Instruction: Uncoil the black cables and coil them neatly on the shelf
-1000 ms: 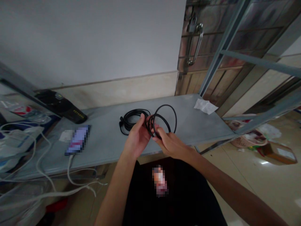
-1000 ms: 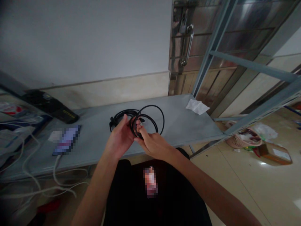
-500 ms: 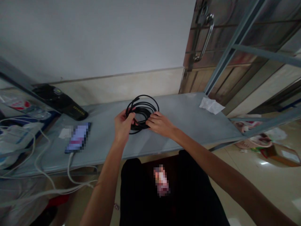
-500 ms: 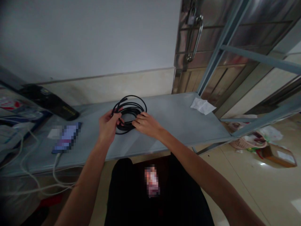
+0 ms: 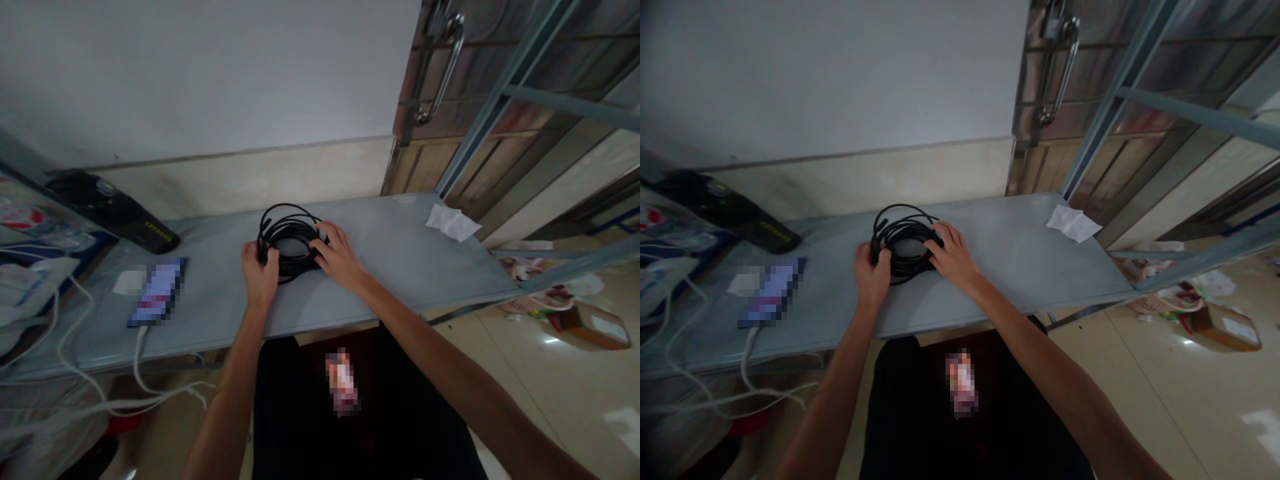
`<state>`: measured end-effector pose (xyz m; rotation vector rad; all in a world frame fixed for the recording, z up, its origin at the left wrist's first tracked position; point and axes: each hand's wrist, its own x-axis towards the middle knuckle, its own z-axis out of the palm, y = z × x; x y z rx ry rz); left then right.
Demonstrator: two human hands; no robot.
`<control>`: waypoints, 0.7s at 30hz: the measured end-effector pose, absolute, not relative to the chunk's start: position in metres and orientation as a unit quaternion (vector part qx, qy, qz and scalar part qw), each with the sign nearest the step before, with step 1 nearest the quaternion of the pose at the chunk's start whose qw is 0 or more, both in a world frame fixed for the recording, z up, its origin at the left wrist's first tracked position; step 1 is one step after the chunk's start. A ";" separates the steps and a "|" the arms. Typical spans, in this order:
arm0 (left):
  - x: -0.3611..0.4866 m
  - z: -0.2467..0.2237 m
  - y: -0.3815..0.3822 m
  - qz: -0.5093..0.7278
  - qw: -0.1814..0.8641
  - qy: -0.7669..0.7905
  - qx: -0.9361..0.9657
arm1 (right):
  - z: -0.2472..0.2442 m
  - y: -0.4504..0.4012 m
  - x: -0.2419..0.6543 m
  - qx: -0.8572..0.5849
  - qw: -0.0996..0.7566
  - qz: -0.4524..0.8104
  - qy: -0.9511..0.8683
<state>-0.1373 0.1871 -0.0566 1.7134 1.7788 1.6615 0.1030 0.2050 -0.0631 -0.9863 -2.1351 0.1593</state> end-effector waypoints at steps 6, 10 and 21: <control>-0.142 -0.069 0.190 0.547 0.049 0.617 0.564 | -0.072 0.212 0.104 -0.394 0.400 0.081 -0.824; -0.144 -0.072 0.191 0.544 0.060 0.612 0.571 | -0.077 0.217 0.106 -0.369 0.413 0.113 -0.825; -0.143 -0.065 0.190 0.514 0.079 0.602 0.606 | -0.084 0.227 0.107 -0.368 0.419 0.172 -0.812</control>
